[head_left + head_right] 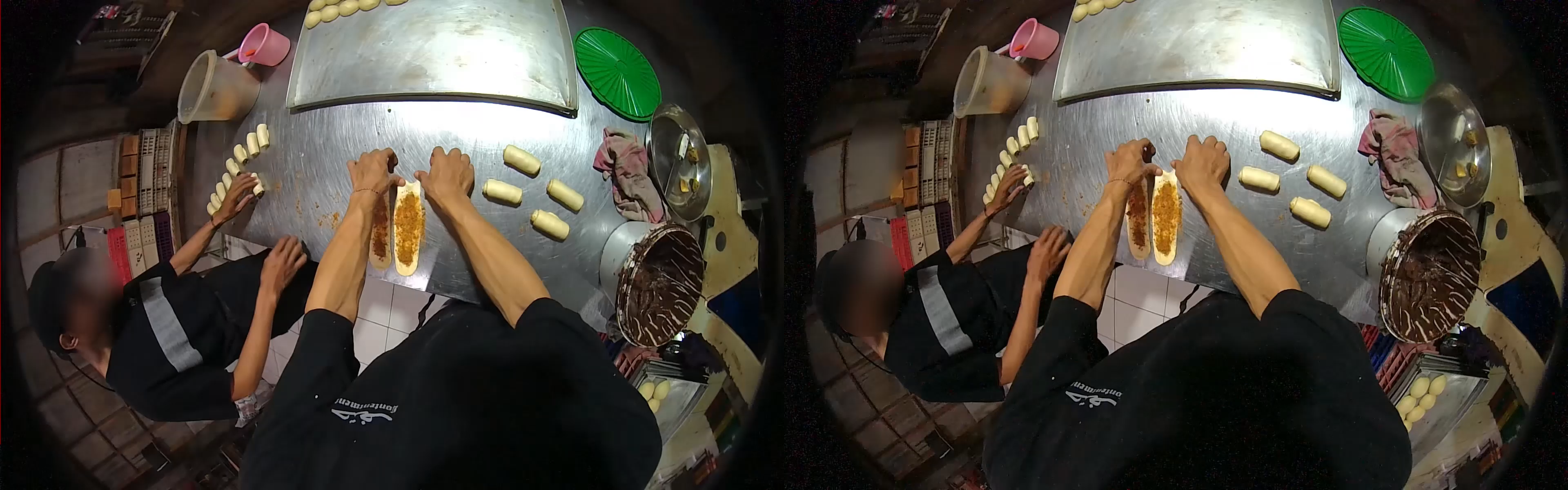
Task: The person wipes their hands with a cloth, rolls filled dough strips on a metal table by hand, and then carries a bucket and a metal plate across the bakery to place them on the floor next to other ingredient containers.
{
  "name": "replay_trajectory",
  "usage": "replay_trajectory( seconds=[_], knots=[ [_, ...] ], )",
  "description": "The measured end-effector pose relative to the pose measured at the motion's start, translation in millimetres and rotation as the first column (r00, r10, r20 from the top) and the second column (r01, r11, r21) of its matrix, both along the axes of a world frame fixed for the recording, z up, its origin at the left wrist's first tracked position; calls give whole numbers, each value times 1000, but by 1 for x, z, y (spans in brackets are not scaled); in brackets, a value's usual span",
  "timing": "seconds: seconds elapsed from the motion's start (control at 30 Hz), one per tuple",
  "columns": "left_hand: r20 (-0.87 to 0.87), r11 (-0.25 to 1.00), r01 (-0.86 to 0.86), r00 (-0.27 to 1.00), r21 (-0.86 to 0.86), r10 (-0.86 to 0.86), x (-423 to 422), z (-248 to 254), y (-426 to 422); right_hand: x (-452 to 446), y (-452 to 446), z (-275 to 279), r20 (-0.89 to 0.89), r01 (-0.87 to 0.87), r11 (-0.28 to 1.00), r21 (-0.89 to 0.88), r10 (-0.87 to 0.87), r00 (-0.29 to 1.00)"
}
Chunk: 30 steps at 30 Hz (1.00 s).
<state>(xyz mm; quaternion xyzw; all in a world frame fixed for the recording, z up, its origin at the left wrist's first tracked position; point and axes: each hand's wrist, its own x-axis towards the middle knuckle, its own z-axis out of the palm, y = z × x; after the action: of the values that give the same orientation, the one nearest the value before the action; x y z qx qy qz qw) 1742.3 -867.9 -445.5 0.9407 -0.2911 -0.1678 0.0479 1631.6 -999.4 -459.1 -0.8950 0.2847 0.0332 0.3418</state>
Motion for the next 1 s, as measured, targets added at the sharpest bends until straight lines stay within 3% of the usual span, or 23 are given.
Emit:
replay_trajectory(
  seconds=[0.07,0.17,0.23,0.3,0.33,0.37,0.4,0.43,0.5,0.57,0.63,0.7,0.77,0.8,0.83,0.87,0.9,0.93,0.97,1.0],
  knots=[
    [49,997,-44,998,56,41,3,2,-8,7,0,6,-7,40,999,4,-40,999],
    [179,996,-88,980,28,82,-17,-2,-11,6,5,15,72,-39,990,-133,49,996],
    [241,915,-202,924,-349,296,-50,-5,-8,12,8,-1,106,96,984,-149,-81,991],
    [30,717,-293,916,-633,401,-90,-5,0,10,3,-1,104,85,992,-96,-75,992],
    [-98,671,-363,911,-647,400,-119,13,4,5,1,-10,183,83,993,-78,-67,981],
    [-345,640,-507,862,-578,371,-143,21,14,0,0,-18,259,79,995,-68,-59,964],
    [-430,587,-497,863,-639,264,-166,-5,34,-8,2,-18,324,79,995,62,-95,941],
    [-497,660,-457,856,-596,144,-189,-13,51,-18,5,-16,375,64,980,187,-131,918],
    [-605,602,-452,793,-659,-67,-240,-21,80,-46,21,-6,472,23,984,176,-105,875],
    [-781,698,-522,619,-490,-84,-262,-5,111,-80,50,10,446,78,958,277,-200,872],
    [-873,708,-636,484,-307,56,-273,-24,146,-114,84,9,473,41,967,253,-161,866],
    [-860,628,-731,475,-267,187,-283,-54,177,-141,107,16,609,-204,953,222,28,793],
    [-836,523,-822,439,-225,330,-298,-128,219,-152,117,-5,647,-257,960,113,125,752],
    [-634,753,-639,650,-157,419,-310,-183,248,-162,121,-5,642,-255,960,116,123,757],
    [-393,899,-437,824,20,409,-322,-218,272,-175,126,-3,630,-245,961,125,114,768],
    [-486,635,-752,494,177,721,-348,-176,276,-188,132,-2,635,-275,956,100,151,757],
    [-443,474,-868,369,151,817,-374,-129,277,-203,134,-2,542,-293,948,122,183,820],
    [-478,486,-839,332,243,813,-388,-163,296,-216,135,0,437,-300,943,143,212,874],
    [-511,503,-796,295,335,807,-412,-204,314,-228,142,5,460,-335,930,150,234,857],
    [-629,520,-830,296,203,718,-441,-215,327,-240,147,-1,457,-388,907,166,277,845]
  ],
)
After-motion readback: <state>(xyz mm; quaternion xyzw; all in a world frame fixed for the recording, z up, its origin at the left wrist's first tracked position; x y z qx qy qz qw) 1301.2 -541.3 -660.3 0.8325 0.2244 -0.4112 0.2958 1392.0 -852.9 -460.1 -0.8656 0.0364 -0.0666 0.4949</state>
